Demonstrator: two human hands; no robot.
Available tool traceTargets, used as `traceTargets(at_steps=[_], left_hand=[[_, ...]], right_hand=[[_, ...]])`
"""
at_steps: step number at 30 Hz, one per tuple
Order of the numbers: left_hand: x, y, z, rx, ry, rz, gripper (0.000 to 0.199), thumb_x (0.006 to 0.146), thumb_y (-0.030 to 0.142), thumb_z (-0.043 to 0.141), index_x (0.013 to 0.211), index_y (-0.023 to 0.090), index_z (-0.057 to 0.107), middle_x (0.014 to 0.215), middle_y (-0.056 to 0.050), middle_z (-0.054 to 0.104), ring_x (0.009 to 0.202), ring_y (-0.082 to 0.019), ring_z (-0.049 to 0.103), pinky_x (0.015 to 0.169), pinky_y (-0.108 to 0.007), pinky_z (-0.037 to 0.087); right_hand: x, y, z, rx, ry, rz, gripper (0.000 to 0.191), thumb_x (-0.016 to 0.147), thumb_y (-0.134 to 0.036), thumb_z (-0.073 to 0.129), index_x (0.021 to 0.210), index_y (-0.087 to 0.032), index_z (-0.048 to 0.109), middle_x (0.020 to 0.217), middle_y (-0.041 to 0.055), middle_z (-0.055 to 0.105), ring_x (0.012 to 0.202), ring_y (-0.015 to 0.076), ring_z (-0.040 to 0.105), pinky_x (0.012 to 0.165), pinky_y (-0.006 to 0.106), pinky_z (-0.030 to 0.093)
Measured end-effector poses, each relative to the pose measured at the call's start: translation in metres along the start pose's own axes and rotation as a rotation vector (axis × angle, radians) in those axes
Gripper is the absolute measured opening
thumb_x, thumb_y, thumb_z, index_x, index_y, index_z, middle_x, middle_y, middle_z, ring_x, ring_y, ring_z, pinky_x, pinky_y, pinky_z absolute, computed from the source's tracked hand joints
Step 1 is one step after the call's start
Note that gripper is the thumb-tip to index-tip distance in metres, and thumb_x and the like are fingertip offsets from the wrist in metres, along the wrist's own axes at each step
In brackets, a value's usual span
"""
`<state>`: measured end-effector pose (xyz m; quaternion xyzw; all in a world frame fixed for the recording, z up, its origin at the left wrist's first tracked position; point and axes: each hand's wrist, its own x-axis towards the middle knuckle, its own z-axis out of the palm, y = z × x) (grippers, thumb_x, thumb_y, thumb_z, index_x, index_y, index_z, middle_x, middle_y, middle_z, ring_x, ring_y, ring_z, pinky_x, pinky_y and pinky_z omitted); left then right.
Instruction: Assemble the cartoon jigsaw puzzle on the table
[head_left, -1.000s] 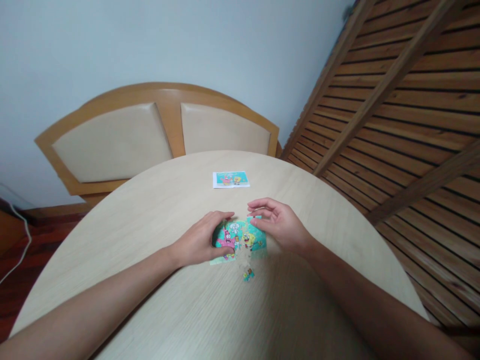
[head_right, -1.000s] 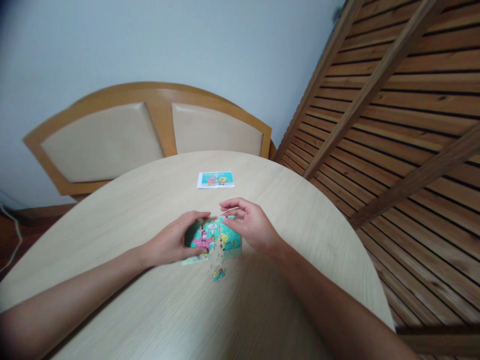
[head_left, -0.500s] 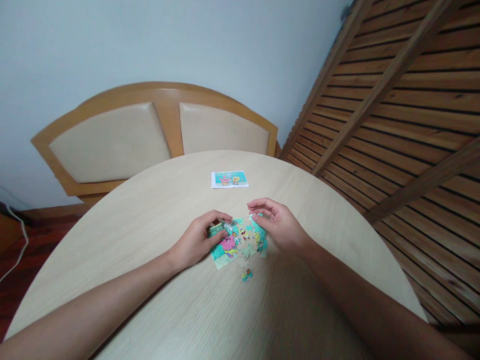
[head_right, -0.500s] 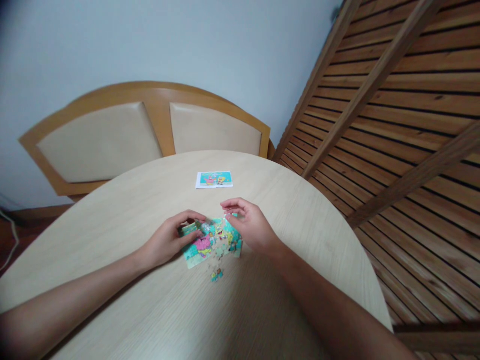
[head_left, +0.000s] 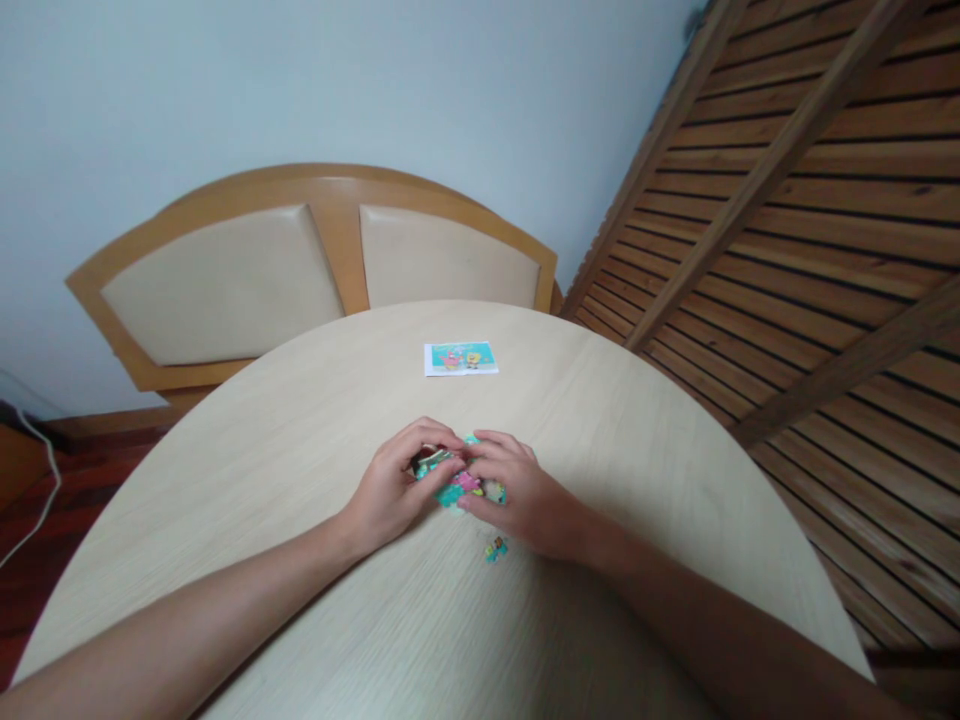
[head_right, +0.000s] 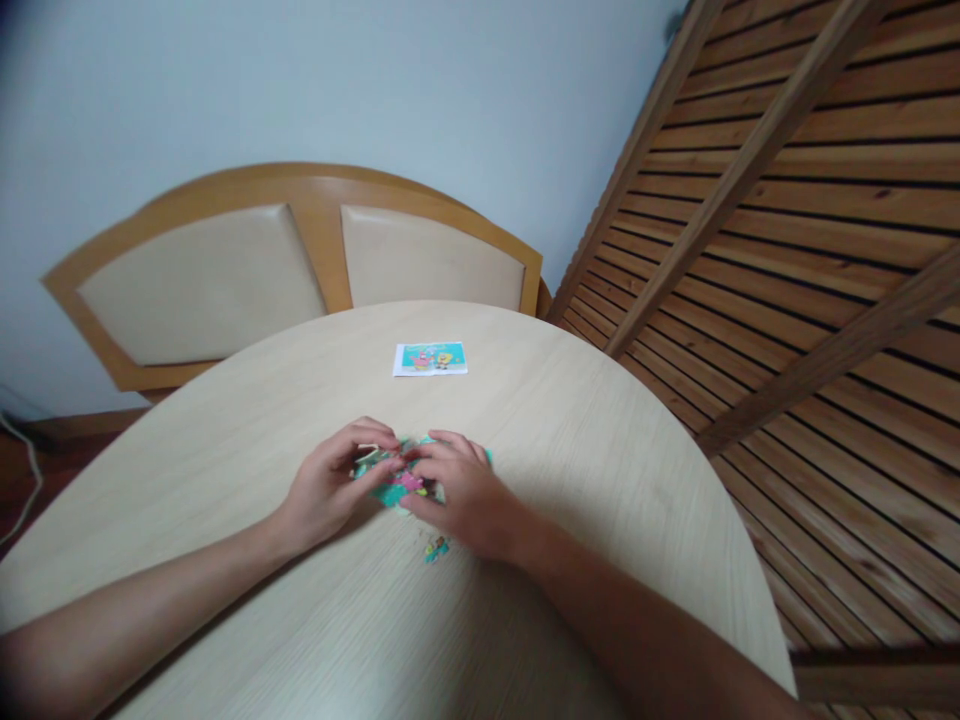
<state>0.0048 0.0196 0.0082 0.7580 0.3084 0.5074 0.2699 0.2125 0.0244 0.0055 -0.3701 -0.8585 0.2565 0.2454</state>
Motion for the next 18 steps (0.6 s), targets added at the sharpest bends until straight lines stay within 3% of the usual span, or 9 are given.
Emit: traceTargets(at_steps=[4,6,8,13,18], left_hand=[[0.0,-0.002,0.001,-0.044,-0.014,-0.128,0.016,0.099,0.028,0.06,0.111,0.019,0.065,0.107,-0.007,0.067,0.1,-0.019,0.064,0.084,-0.03,0.053],[0.0,-0.003,0.002,-0.089,-0.059,-0.206,0.022,0.102,0.033,0.054,0.116,0.018,0.063,0.109,-0.008,0.067,0.1,-0.02,0.064,0.086,-0.032,0.052],[-0.002,-0.003,0.004,-0.155,-0.128,-0.266,0.029,0.103,0.035,0.051,0.125,0.018,0.058,0.113,-0.01,0.067,0.101,-0.02,0.064,0.088,-0.033,0.052],[-0.005,-0.006,0.007,-0.166,-0.2,-0.29,0.042,0.097,0.03,0.06,0.136,0.018,0.05,0.123,-0.012,0.064,0.108,-0.022,0.062,0.097,-0.035,0.049],[0.0,-0.008,0.005,-0.103,-0.177,-0.364,0.028,0.098,0.034,0.056,0.118,0.016,0.064,0.103,-0.007,0.071,0.087,-0.018,0.066,0.077,-0.029,0.053]], right_hand=[[0.005,-0.002,-0.006,0.149,0.094,0.033,0.005,0.089,-0.025,0.069,0.093,-0.021,0.071,0.101,0.0037,0.075,0.11,0.0241,0.063,0.1,0.039,0.043],[0.006,-0.003,-0.011,0.238,0.099,0.11,0.01,0.092,-0.027,0.063,0.089,-0.02,0.069,0.089,0.0015,0.072,0.086,0.0185,0.065,0.08,0.031,0.047],[0.006,-0.004,-0.014,0.321,0.106,0.171,0.015,0.094,-0.028,0.058,0.085,-0.019,0.066,0.078,-0.001,0.067,0.074,0.0155,0.061,0.068,0.027,0.044],[0.006,-0.004,-0.015,0.504,0.091,0.165,0.014,0.096,-0.025,0.051,0.095,-0.018,0.063,0.081,-0.0011,0.066,0.075,0.0145,0.061,0.069,0.025,0.044],[0.005,-0.004,-0.014,0.524,0.076,0.2,0.015,0.095,-0.026,0.051,0.101,-0.019,0.063,0.085,0.0007,0.065,0.08,0.016,0.061,0.07,0.027,0.044]])
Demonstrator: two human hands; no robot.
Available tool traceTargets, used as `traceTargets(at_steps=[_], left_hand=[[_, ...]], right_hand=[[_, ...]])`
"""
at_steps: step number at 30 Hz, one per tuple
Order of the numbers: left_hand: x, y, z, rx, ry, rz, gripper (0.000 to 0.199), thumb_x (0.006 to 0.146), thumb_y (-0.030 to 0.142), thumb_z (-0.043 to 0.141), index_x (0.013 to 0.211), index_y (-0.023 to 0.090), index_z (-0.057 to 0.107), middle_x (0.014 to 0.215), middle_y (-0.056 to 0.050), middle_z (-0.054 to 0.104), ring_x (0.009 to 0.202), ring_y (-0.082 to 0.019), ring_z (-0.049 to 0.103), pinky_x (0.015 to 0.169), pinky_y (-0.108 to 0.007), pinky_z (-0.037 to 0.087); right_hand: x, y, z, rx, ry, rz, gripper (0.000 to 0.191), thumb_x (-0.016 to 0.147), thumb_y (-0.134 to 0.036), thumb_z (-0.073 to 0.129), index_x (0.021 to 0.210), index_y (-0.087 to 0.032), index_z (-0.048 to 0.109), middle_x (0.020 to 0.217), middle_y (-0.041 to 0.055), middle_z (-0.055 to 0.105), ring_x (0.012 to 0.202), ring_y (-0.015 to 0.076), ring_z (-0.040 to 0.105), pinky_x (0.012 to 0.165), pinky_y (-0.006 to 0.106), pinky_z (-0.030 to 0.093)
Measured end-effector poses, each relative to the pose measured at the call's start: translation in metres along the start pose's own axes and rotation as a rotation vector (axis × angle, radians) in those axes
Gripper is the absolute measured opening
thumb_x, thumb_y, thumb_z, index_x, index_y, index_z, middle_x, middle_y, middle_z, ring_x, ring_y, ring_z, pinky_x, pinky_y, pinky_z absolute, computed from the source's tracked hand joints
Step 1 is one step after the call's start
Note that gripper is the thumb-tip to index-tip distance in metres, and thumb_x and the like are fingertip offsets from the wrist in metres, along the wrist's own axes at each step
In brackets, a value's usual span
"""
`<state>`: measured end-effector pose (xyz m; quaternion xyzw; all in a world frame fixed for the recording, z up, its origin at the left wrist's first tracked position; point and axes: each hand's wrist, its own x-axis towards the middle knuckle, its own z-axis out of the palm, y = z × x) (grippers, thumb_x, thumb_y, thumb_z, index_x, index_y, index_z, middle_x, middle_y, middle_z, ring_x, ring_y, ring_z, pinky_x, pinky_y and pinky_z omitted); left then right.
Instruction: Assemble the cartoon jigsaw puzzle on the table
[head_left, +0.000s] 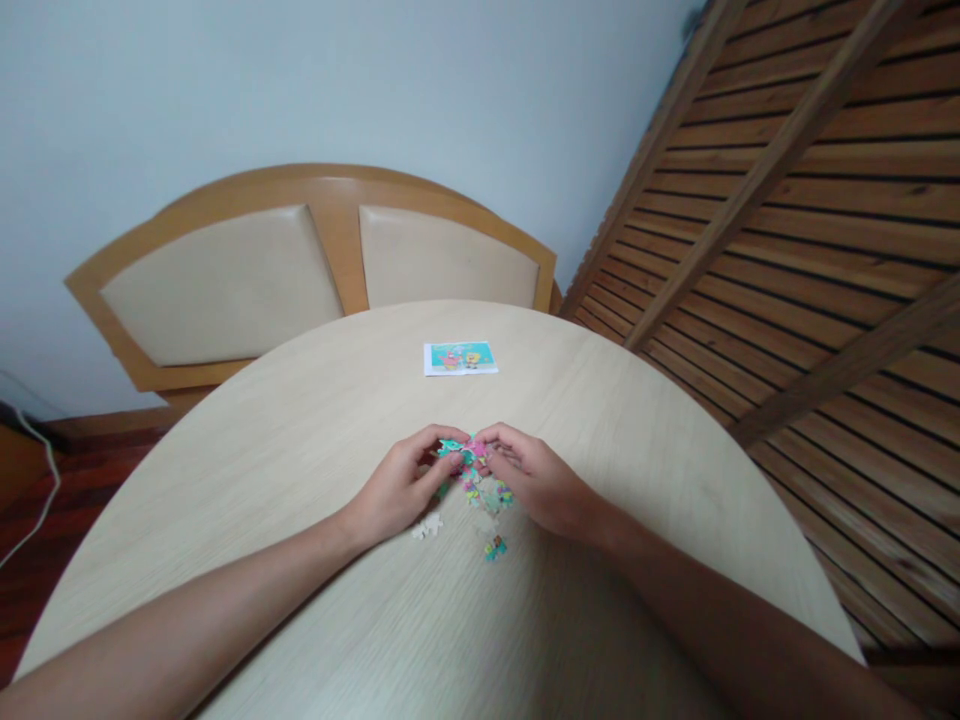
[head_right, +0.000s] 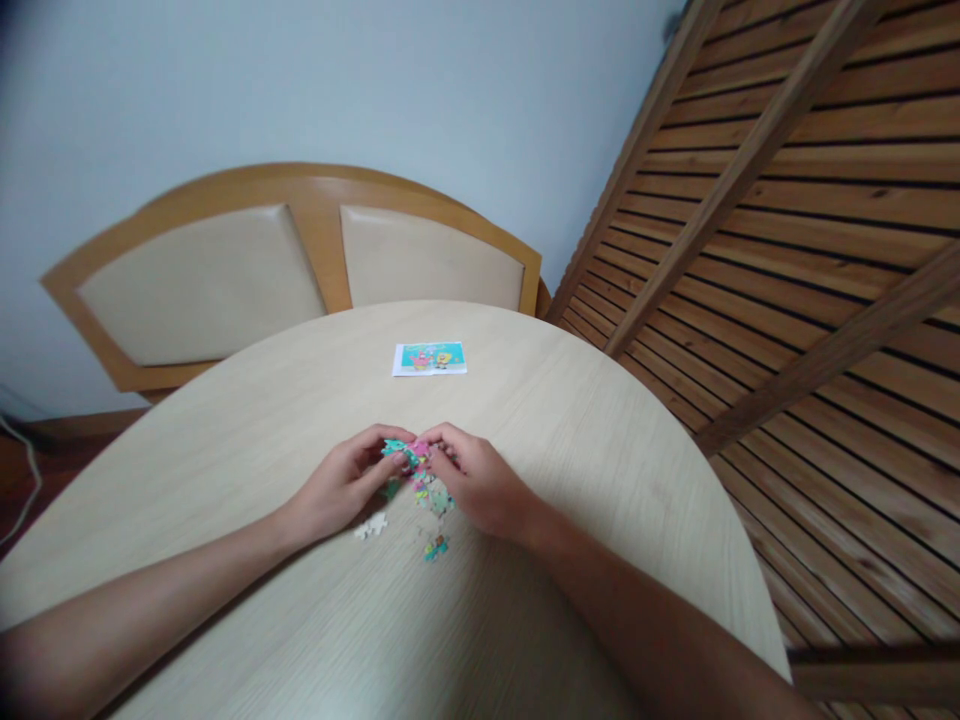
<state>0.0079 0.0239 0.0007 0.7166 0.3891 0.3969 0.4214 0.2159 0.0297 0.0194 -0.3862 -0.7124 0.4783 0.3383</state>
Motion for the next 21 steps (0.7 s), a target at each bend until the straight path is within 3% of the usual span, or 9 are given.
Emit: traceTargets(at_steps=[6,12,17,21], left_hand=[[0.002,-0.001,-0.002,-0.003,0.062,-0.045,0.03,0.098,0.042,0.056,0.098,0.014,0.068,0.08,-0.004,0.07,0.072,-0.015,0.064,0.066,-0.025,0.051],[0.002,0.003,-0.005,0.149,0.102,-0.053,0.031,0.097,0.041,0.054,0.108,0.015,0.068,0.093,-0.007,0.072,0.074,-0.016,0.065,0.064,-0.026,0.052],[0.002,0.003,-0.007,0.204,0.006,0.012,0.034,0.094,0.029,0.051,0.122,0.015,0.064,0.113,-0.011,0.071,0.091,-0.02,0.068,0.077,-0.032,0.056],[0.001,0.0,-0.008,0.27,-0.034,0.088,0.036,0.094,0.024,0.048,0.126,0.017,0.063,0.116,-0.011,0.07,0.104,-0.023,0.067,0.092,-0.04,0.055]], right_hand=[[0.0,0.004,0.001,-0.008,0.018,0.06,0.02,0.097,-0.037,0.052,0.095,-0.019,0.062,0.078,0.0002,0.064,0.071,0.015,0.06,0.063,0.026,0.044],[0.003,0.012,-0.001,0.034,0.046,0.048,0.02,0.094,-0.029,0.057,0.111,-0.021,0.063,0.08,-0.0007,0.065,0.07,0.015,0.062,0.062,0.026,0.047],[0.004,0.01,-0.004,-0.074,0.036,-0.033,0.025,0.094,-0.02,0.051,0.108,-0.021,0.071,0.092,0.0025,0.072,0.084,0.0169,0.066,0.075,0.029,0.05],[0.003,0.006,-0.006,-0.152,0.064,-0.05,0.027,0.094,-0.023,0.053,0.114,-0.021,0.07,0.098,0.0035,0.074,0.086,0.0175,0.067,0.076,0.03,0.051]])
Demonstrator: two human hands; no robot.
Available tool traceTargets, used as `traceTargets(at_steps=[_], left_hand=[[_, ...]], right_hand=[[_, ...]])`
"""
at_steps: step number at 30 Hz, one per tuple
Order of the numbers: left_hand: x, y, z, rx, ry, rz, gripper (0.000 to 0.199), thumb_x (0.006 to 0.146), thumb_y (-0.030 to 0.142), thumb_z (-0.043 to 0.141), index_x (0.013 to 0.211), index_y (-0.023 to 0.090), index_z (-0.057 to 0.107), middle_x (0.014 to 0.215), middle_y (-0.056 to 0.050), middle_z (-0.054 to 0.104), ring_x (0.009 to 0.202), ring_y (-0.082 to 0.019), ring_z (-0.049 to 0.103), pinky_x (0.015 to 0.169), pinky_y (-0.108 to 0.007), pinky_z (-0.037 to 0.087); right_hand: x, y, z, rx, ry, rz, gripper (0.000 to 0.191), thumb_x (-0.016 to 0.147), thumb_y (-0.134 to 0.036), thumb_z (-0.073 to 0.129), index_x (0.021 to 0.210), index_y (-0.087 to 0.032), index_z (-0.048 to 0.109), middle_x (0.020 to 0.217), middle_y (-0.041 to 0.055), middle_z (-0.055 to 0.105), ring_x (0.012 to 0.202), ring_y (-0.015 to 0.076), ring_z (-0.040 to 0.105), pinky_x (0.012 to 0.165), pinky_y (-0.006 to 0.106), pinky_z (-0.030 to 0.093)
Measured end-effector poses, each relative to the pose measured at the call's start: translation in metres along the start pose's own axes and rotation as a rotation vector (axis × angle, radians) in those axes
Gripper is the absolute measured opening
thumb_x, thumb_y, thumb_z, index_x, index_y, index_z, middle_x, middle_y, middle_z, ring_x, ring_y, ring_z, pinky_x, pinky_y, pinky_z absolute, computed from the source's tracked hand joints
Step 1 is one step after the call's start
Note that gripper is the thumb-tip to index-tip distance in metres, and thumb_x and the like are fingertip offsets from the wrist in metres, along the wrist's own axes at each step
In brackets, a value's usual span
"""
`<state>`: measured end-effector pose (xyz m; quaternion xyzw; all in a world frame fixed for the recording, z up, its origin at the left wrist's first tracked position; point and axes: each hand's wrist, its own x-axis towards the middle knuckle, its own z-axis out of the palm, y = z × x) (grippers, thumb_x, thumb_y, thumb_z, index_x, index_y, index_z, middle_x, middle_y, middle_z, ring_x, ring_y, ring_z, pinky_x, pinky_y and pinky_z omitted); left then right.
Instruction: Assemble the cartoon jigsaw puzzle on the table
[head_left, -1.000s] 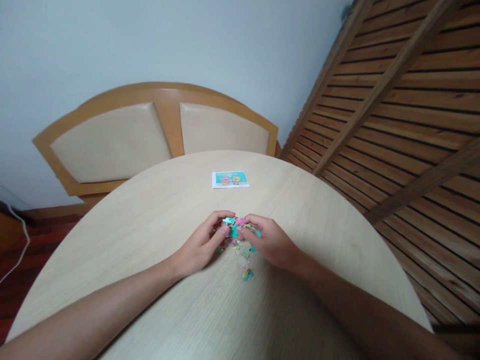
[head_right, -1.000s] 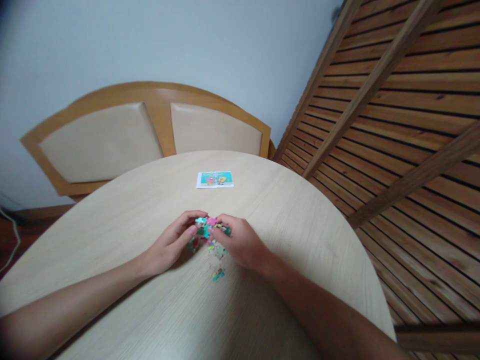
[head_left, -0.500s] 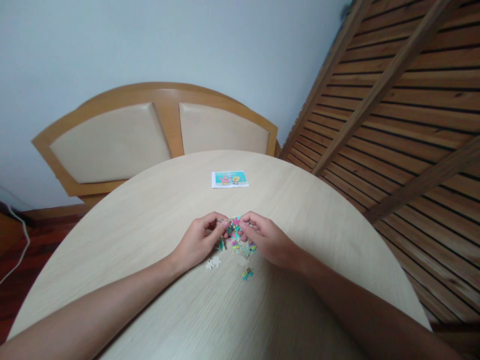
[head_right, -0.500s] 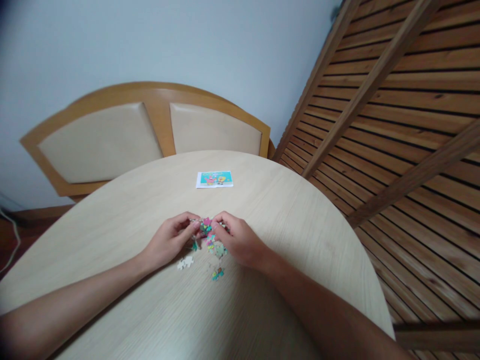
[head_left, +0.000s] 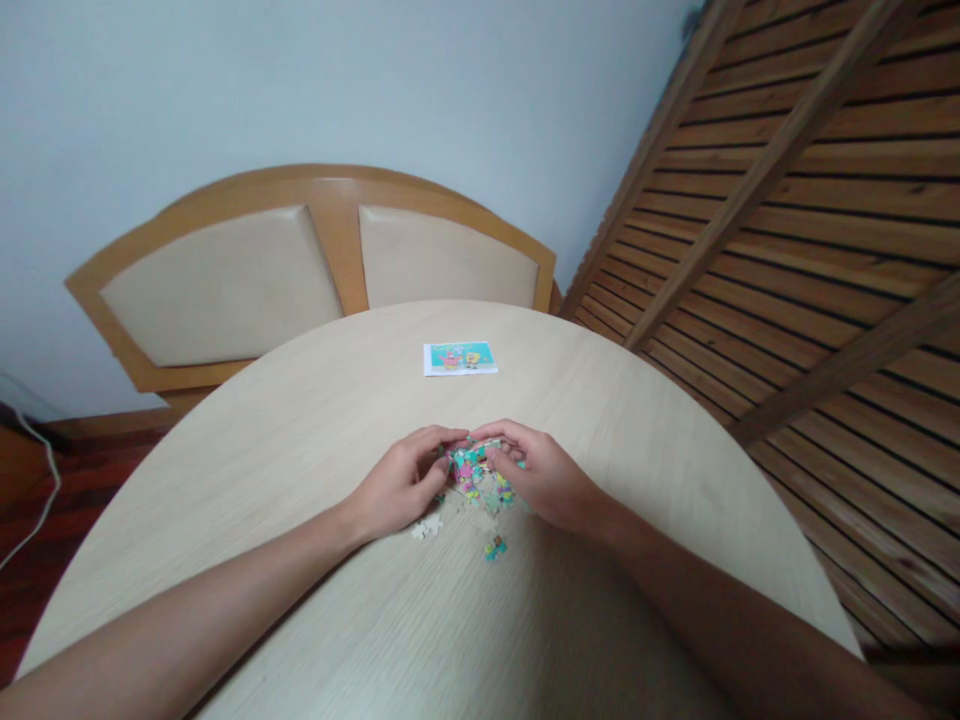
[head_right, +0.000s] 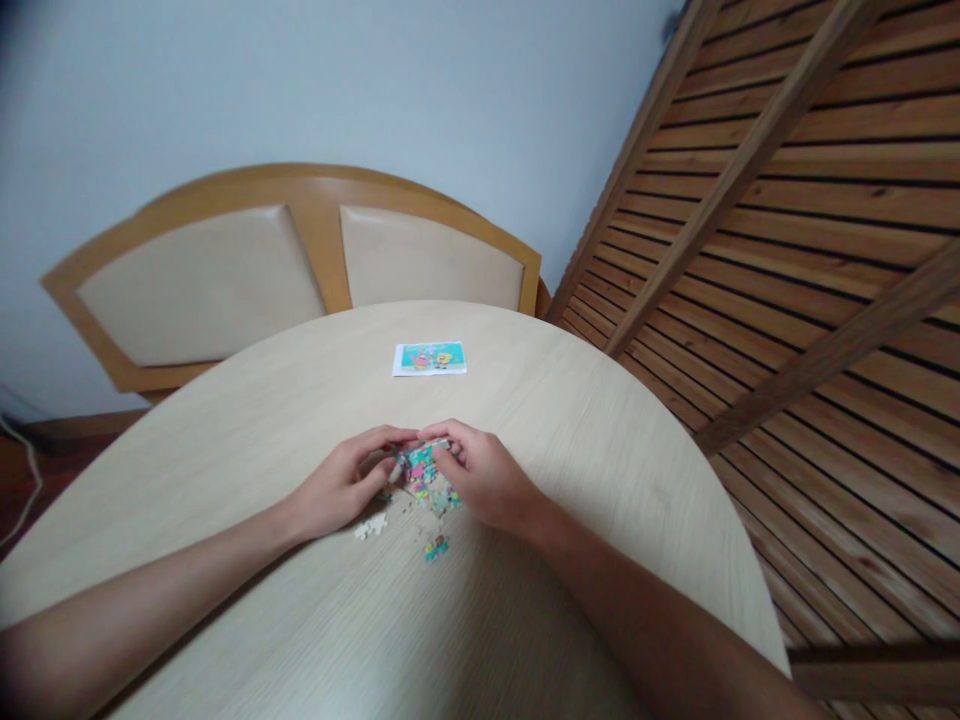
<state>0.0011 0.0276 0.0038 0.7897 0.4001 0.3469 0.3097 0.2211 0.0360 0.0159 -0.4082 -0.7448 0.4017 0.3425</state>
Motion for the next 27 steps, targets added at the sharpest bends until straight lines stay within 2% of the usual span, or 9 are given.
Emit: traceTargets(at_steps=[3,5,8,10,11,13,18,24,27], left_hand=[[-0.002,-0.004,0.0,0.136,0.02,0.067,0.041,0.094,0.03,0.054,0.133,0.017,0.058,0.125,-0.013,0.067,0.115,-0.027,0.063,0.102,-0.046,0.05],[-0.003,-0.008,0.0,0.253,0.002,0.105,0.056,0.091,0.038,0.063,0.141,0.016,0.051,0.138,-0.016,0.06,0.127,-0.032,0.056,0.109,-0.051,0.045],[-0.004,-0.011,0.0,0.369,-0.067,0.119,0.079,0.084,0.048,0.072,0.149,0.014,0.042,0.146,-0.02,0.053,0.136,-0.038,0.047,0.112,-0.057,0.041],[-0.004,-0.013,0.0,0.371,-0.087,0.117,0.077,0.084,0.046,0.073,0.148,0.016,0.042,0.143,-0.019,0.055,0.133,-0.037,0.05,0.11,-0.055,0.043],[-0.004,-0.014,0.0,0.352,-0.084,0.114,0.072,0.086,0.044,0.071,0.147,0.017,0.043,0.141,-0.018,0.057,0.13,-0.035,0.053,0.109,-0.054,0.044],[-0.003,-0.015,0.0,0.297,-0.071,0.1,0.063,0.089,0.039,0.069,0.143,0.02,0.045,0.136,-0.016,0.059,0.124,-0.031,0.057,0.106,-0.05,0.047],[-0.004,-0.015,0.002,0.171,-0.064,0.06,0.049,0.09,0.031,0.068,0.135,0.021,0.051,0.123,-0.012,0.062,0.111,-0.027,0.06,0.097,-0.043,0.05],[-0.003,-0.007,0.004,0.021,-0.062,0.028,0.042,0.087,0.015,0.061,0.127,0.021,0.056,0.114,-0.008,0.065,0.103,-0.022,0.062,0.09,-0.035,0.052],[-0.002,-0.005,0.003,-0.056,-0.026,0.015,0.036,0.089,0.014,0.056,0.125,0.02,0.059,0.109,-0.007,0.065,0.098,-0.02,0.063,0.083,-0.031,0.053]], right_hand=[[0.0,-0.001,-0.001,-0.12,0.038,-0.028,0.025,0.093,-0.025,0.055,0.113,-0.02,0.071,0.098,0.0043,0.074,0.091,0.019,0.068,0.083,0.033,0.052],[-0.001,0.001,-0.002,-0.272,0.053,-0.069,0.027,0.09,-0.029,0.061,0.115,-0.02,0.07,0.107,0.0068,0.074,0.102,0.0224,0.066,0.095,0.038,0.05],[-0.004,0.006,-0.002,-0.484,-0.015,-0.047,0.066,0.078,-0.048,0.077,0.134,-0.018,0.06,0.137,0.0155,0.062,0.129,0.0341,0.053,0.111,0.051,0.039],[-0.006,0.01,-0.001,-0.545,-0.099,-0.005,0.091,0.07,-0.057,0.082,0.145,-0.017,0.05,0.151,0.0191,0.05,0.142,0.0402,0.039,0.116,0.057,0.031],[-0.007,0.012,0.0,-0.549,-0.138,-0.003,0.095,0.07,-0.057,0.082,0.148,-0.017,0.047,0.154,0.0191,0.046,0.146,0.0408,0.034,0.118,0.058,0.028],[-0.008,0.012,0.002,-0.521,-0.191,-0.047,0.088,0.075,-0.052,0.08,0.148,-0.017,0.046,0.153,0.0178,0.047,0.146,0.0384,0.034,0.119,0.055,0.027],[-0.005,0.008,0.004,-0.379,-0.188,-0.179,0.061,0.083,-0.029,0.075,0.138,-0.019,0.053,0.135,0.0138,0.061,0.128,0.0296,0.053,0.111,0.047,0.039],[-0.002,0.009,0.007,-0.225,-0.118,-0.13,0.047,0.077,-0.016,0.077,0.122,-0.018,0.062,0.119,0.01,0.066,0.113,0.0261,0.061,0.099,0.041,0.046],[-0.001,0.011,0.009,-0.146,-0.078,-0.122,0.043,0.076,-0.01,0.073,0.117,-0.02,0.063,0.113,0.0068,0.068,0.103,0.022,0.064,0.092,0.036,0.05]])
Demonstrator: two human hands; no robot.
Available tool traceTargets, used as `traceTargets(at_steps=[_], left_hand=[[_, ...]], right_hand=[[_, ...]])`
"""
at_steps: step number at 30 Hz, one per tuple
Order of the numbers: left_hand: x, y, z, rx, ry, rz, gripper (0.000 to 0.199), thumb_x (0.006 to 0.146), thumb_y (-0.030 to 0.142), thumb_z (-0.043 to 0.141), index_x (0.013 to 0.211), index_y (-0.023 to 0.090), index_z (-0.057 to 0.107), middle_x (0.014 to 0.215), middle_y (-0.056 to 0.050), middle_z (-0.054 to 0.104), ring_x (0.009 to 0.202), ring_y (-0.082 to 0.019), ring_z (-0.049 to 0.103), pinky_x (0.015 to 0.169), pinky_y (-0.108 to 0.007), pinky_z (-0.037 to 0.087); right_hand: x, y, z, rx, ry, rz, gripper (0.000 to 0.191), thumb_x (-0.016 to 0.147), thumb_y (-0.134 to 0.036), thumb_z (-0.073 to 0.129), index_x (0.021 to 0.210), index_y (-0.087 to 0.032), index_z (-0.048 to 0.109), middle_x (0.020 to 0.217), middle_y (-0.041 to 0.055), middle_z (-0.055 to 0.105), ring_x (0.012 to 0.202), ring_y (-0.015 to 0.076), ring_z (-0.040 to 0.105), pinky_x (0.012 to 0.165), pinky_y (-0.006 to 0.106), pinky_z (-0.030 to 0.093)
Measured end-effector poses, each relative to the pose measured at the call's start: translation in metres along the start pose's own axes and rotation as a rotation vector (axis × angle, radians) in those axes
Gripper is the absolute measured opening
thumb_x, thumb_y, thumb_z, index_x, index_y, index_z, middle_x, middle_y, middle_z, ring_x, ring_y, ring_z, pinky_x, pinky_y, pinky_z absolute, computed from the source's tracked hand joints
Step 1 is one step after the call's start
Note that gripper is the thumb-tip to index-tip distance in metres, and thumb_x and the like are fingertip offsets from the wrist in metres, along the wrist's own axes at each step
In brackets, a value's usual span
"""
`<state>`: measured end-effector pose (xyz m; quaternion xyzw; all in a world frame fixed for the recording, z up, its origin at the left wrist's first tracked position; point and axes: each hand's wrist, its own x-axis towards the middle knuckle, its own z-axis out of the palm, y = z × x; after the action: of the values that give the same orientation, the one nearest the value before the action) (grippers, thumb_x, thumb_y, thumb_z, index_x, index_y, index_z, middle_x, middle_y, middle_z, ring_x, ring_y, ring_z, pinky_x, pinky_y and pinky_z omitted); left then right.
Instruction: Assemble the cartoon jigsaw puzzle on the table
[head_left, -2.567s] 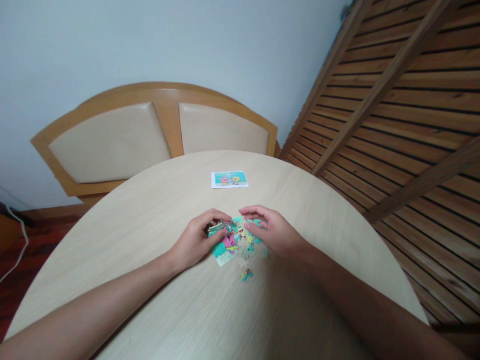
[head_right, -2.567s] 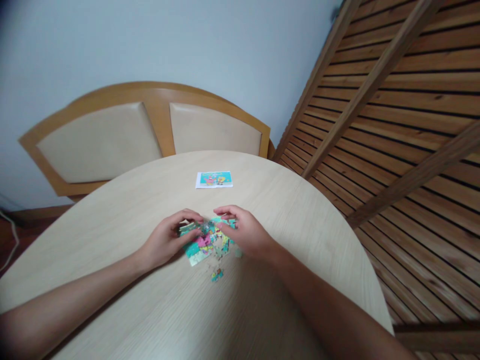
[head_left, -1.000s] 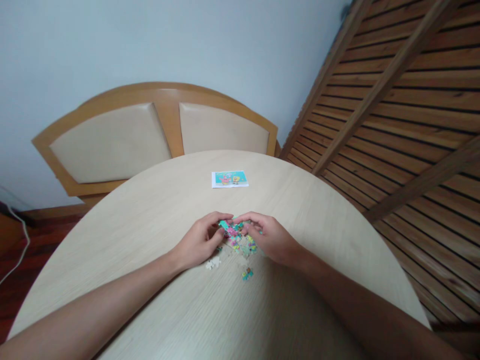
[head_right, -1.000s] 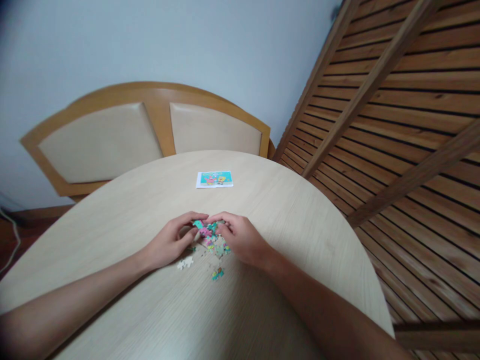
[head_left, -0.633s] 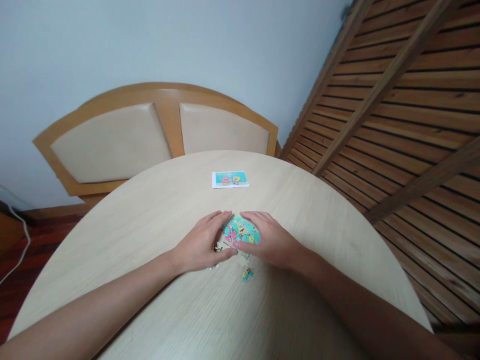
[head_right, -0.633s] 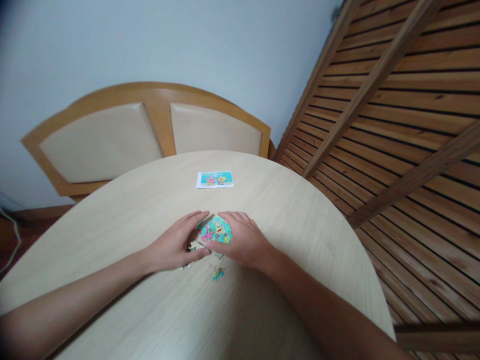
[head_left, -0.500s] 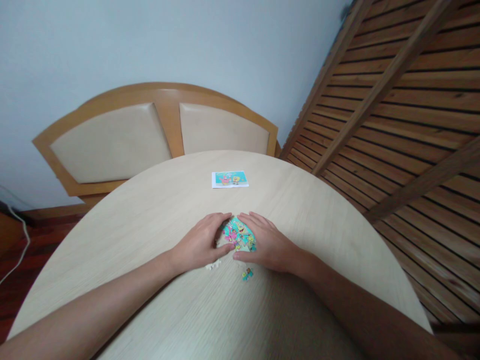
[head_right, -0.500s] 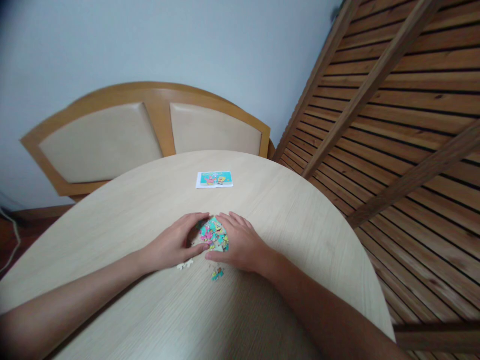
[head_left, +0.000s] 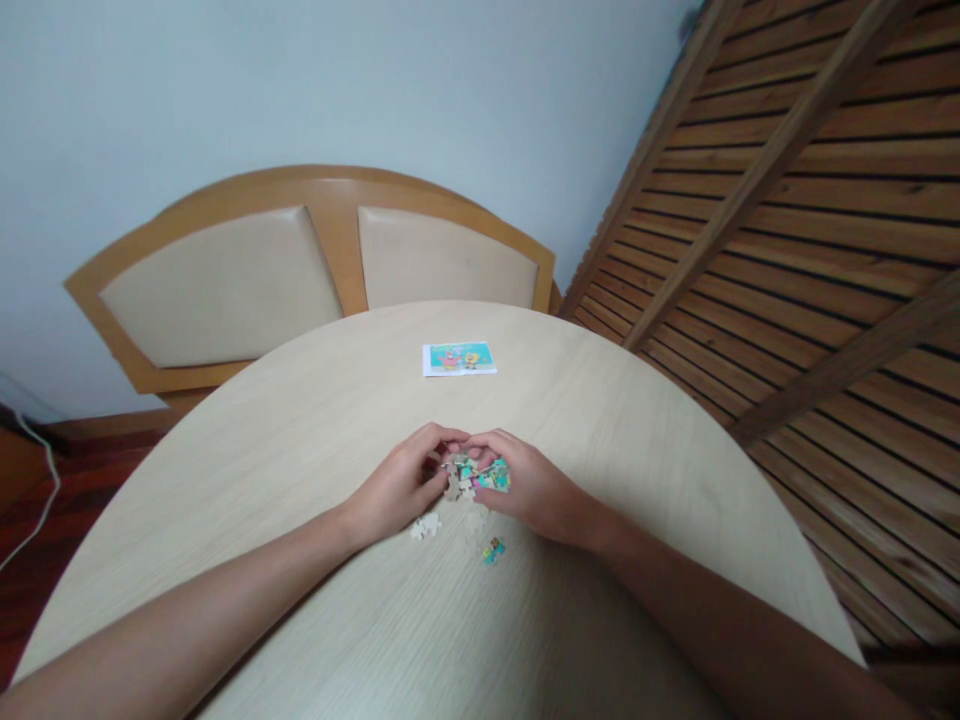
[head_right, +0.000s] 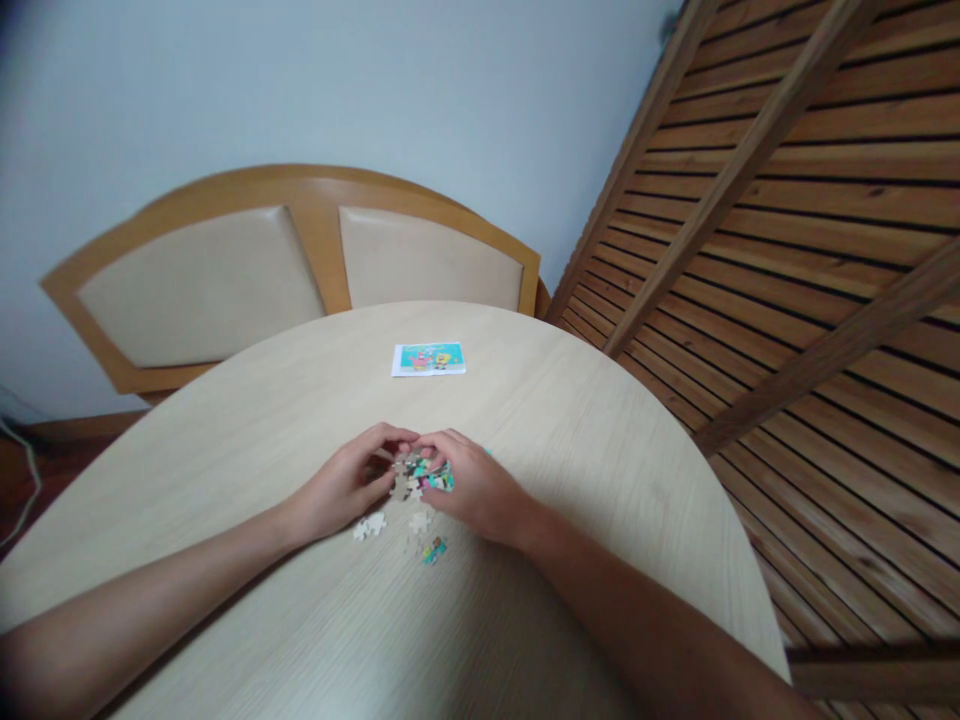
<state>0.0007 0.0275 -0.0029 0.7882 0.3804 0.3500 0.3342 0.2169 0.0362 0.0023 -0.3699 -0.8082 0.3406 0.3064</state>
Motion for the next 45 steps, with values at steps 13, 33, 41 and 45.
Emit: traceTargets(at_steps=[13,33,41,45], left_hand=[[-0.001,0.001,-0.004,0.217,-0.093,0.076,0.066,0.087,0.041,0.074,0.145,0.021,0.048,0.135,-0.014,0.061,0.122,-0.029,0.057,0.104,-0.048,0.046],[0.0,0.012,-0.004,0.435,-0.208,0.233,0.03,0.093,0.033,0.062,0.12,0.021,0.063,0.112,-0.01,0.068,0.105,-0.027,0.061,0.091,-0.042,0.05],[0.002,0.009,-0.002,0.282,-0.157,0.142,0.02,0.101,0.028,0.05,0.111,0.021,0.066,0.103,-0.008,0.071,0.096,-0.021,0.065,0.086,-0.035,0.052],[0.003,0.009,-0.002,0.148,-0.051,0.025,0.025,0.101,0.03,0.05,0.112,0.02,0.069,0.105,-0.008,0.074,0.093,-0.02,0.069,0.085,-0.032,0.053]], right_hand=[[0.004,0.006,-0.013,0.271,0.09,0.113,0.03,0.093,-0.019,0.053,0.122,-0.02,0.061,0.12,0.0092,0.07,0.112,0.0195,0.067,0.095,0.038,0.055],[-0.009,-0.006,-0.04,-0.189,-0.15,0.264,0.023,0.066,-0.014,0.072,0.087,-0.022,0.075,0.082,0.0018,0.073,0.073,0.0195,0.066,0.064,0.028,0.049],[-0.005,-0.005,-0.034,-0.028,-0.093,0.246,0.02,0.072,-0.013,0.066,0.088,-0.019,0.076,0.074,0.0001,0.073,0.067,0.016,0.065,0.059,0.024,0.048],[-0.002,-0.003,-0.032,0.022,-0.049,0.277,0.019,0.073,-0.011,0.063,0.085,-0.019,0.075,0.081,0.0018,0.075,0.076,0.0176,0.069,0.067,0.026,0.052]])
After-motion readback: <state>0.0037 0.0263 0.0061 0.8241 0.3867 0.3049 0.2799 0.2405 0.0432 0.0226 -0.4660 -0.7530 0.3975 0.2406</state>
